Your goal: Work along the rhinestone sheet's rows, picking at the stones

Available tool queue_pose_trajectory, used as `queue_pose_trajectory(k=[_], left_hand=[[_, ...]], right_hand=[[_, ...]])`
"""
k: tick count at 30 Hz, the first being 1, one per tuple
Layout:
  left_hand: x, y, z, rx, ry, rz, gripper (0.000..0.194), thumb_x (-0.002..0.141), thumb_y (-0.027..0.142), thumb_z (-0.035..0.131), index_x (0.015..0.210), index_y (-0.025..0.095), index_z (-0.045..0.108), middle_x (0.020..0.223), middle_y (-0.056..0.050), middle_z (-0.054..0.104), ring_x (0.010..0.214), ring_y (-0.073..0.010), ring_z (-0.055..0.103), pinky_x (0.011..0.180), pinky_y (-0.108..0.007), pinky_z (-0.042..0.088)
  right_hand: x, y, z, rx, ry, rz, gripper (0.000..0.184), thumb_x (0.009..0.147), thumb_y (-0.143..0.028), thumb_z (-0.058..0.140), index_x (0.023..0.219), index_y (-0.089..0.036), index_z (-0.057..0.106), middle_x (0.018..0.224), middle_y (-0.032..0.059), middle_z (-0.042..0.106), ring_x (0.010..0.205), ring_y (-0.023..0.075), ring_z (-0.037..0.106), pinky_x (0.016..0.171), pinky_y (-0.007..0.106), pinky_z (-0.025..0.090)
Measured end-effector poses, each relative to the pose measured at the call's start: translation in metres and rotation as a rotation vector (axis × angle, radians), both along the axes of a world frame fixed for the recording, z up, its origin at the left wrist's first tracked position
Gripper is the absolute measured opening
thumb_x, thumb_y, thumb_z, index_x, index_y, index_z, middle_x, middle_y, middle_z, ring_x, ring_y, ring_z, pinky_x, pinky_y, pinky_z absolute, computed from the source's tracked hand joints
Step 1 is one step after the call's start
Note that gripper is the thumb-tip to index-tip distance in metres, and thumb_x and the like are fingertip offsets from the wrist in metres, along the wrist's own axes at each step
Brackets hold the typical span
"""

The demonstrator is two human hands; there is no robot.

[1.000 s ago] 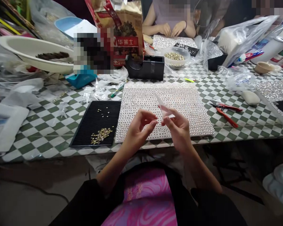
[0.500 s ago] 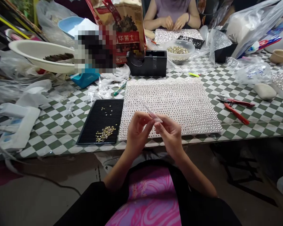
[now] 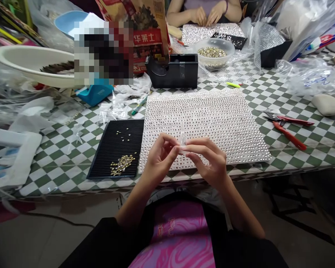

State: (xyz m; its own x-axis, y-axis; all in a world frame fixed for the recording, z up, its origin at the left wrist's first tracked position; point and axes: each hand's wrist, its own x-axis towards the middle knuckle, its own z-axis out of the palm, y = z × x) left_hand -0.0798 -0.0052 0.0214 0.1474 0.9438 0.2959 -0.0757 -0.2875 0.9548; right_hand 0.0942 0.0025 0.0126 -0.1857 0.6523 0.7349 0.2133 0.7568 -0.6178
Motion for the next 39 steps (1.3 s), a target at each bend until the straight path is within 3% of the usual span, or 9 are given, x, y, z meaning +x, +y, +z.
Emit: queue_pose_trajectory(k=[4, 7, 12, 16, 22, 25, 31, 35, 39], left_hand=[[-0.002, 0.001, 0.002, -0.047, -0.021, -0.107, 0.027, 0.102, 0.046, 0.065, 0.093, 0.023, 0.054, 0.083, 0.000, 0.061, 0.073, -0.0116, 0.063, 0.066, -0.022, 0.055], [-0.003, -0.002, 0.000, -0.005, -0.032, -0.145, 0.022, 0.100, 0.042, 0.069, 0.098, 0.023, 0.059, 0.093, -0.002, 0.064, 0.085, -0.0131, 0.066, 0.077, -0.025, 0.059], [-0.001, -0.006, -0.006, 0.121, -0.051, -0.083, 0.012, 0.101, 0.033, 0.069, 0.104, 0.022, 0.063, 0.098, -0.004, 0.068, 0.095, -0.0146, 0.070, 0.089, -0.029, 0.063], [0.001, -0.005, -0.006, 0.140, -0.109, -0.046, 0.009, 0.101, 0.031, 0.069, 0.100, 0.022, 0.067, 0.099, -0.004, 0.071, 0.099, -0.0142, 0.071, 0.090, -0.028, 0.063], [0.010, -0.005, -0.007, 0.038, -0.141, 0.064, 0.023, 0.097, 0.042, 0.072, 0.098, 0.023, 0.061, 0.093, -0.002, 0.068, 0.090, -0.0141, 0.071, 0.085, -0.028, 0.063], [0.012, -0.006, -0.009, 0.005, -0.138, 0.057, 0.025, 0.097, 0.045, 0.073, 0.100, 0.022, 0.062, 0.093, -0.002, 0.068, 0.088, -0.0131, 0.070, 0.082, -0.026, 0.062], [0.017, -0.009, -0.008, -0.074, -0.226, 0.033, 0.018, 0.096, 0.036, 0.075, 0.099, 0.021, 0.065, 0.095, -0.001, 0.069, 0.090, -0.0122, 0.070, 0.085, -0.025, 0.061], [0.027, 0.000, -0.009, -0.145, -0.294, 0.018, 0.025, 0.094, 0.042, 0.076, 0.098, 0.021, 0.063, 0.095, -0.001, 0.071, 0.092, -0.0149, 0.071, 0.084, -0.029, 0.060], [0.042, 0.007, -0.009, -0.142, -0.270, 0.023, 0.023, 0.098, 0.042, 0.068, 0.103, 0.022, 0.059, 0.104, -0.004, 0.072, 0.096, -0.0169, 0.072, 0.086, -0.032, 0.059]], right_hand=[[-0.003, -0.003, -0.007, 0.098, 0.031, -0.059, 0.049, 0.086, -0.007, 0.077, 0.127, -0.033, 0.072, 0.108, 0.0016, 0.076, 0.095, 0.0175, 0.072, 0.080, 0.035, 0.062], [-0.006, -0.006, -0.010, 0.111, 0.093, -0.134, 0.040, 0.088, -0.010, 0.076, 0.121, -0.032, 0.074, 0.102, 0.0020, 0.077, 0.090, 0.0183, 0.073, 0.075, 0.036, 0.062], [-0.013, -0.010, -0.007, 0.035, 0.149, -0.184, 0.024, 0.090, -0.018, 0.076, 0.109, -0.031, 0.076, 0.097, 0.0028, 0.076, 0.086, 0.0205, 0.073, 0.072, 0.038, 0.063], [-0.020, -0.011, -0.002, -0.021, 0.201, -0.171, 0.025, 0.088, -0.012, 0.076, 0.106, -0.030, 0.075, 0.096, 0.0033, 0.074, 0.089, 0.0198, 0.072, 0.074, 0.037, 0.062], [-0.031, -0.012, -0.004, -0.094, 0.317, -0.224, 0.020, 0.090, -0.020, 0.074, 0.107, -0.028, 0.069, 0.090, 0.0029, 0.069, 0.083, 0.0176, 0.069, 0.071, 0.033, 0.062], [-0.036, -0.013, -0.004, -0.151, 0.354, -0.263, 0.020, 0.091, -0.024, 0.074, 0.110, -0.030, 0.069, 0.091, 0.0027, 0.067, 0.080, 0.0156, 0.066, 0.070, 0.030, 0.061], [-0.040, -0.011, -0.003, -0.249, 0.425, -0.216, 0.022, 0.092, -0.036, 0.076, 0.112, -0.031, 0.071, 0.088, 0.0019, 0.065, 0.080, 0.0151, 0.065, 0.073, 0.030, 0.060], [-0.046, -0.007, -0.013, -0.341, 0.483, -0.163, 0.028, 0.089, -0.052, 0.077, 0.105, -0.029, 0.072, 0.100, 0.0039, 0.069, 0.097, 0.0186, 0.070, 0.085, 0.034, 0.062], [-0.040, 0.004, -0.013, -0.427, 0.548, -0.122, 0.019, 0.096, -0.048, 0.069, 0.102, -0.030, 0.069, 0.105, 0.0013, 0.071, 0.095, 0.0172, 0.072, 0.086, 0.037, 0.064]])
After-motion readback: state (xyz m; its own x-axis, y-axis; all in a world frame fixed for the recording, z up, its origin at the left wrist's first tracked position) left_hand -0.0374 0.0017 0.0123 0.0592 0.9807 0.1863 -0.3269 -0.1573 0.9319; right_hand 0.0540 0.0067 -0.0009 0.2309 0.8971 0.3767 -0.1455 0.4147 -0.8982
